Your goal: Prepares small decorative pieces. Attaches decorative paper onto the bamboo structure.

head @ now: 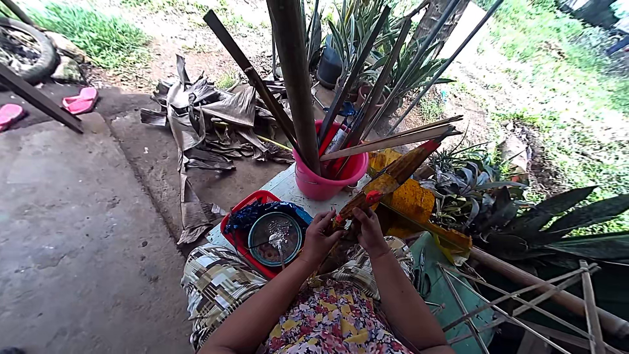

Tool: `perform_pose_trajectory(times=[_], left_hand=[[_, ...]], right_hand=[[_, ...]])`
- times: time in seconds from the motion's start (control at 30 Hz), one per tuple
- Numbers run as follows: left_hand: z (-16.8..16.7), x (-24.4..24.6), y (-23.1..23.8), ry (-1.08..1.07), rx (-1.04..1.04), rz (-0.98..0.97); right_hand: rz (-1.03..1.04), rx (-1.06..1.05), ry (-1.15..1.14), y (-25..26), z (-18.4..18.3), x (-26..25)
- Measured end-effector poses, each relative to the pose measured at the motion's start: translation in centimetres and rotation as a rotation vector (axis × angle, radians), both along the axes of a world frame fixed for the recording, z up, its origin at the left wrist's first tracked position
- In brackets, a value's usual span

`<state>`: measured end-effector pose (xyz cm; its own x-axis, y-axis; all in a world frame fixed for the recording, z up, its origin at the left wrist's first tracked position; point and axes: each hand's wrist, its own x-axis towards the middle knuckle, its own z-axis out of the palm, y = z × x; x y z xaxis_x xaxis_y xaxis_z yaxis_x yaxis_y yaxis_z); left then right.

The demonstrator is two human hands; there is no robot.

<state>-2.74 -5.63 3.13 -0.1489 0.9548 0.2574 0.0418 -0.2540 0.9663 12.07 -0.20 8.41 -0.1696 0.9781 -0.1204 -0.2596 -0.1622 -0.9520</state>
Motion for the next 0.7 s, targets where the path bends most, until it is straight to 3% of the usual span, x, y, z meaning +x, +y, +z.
perform_pose_trajectory(times=[0.23, 0.43, 0.7], left_hand=[[-0.9, -0.5, -0.5, 0.103, -0.058, 0.009], [-1.2, -0.9, -0.7, 0.060, -0.074, 0.063], [-2.7, -1.7, 0.1, 0.053, -0.215, 0.154]], right_hand=[[-0.008, 0.008, 0.019, 0.0, 0.3, 0.0], [0.032, -0.040, 0.017, 0.1, -0.4, -0.1], [0.045, -0.086, -0.180, 0.7, -1.0, 0.2]])
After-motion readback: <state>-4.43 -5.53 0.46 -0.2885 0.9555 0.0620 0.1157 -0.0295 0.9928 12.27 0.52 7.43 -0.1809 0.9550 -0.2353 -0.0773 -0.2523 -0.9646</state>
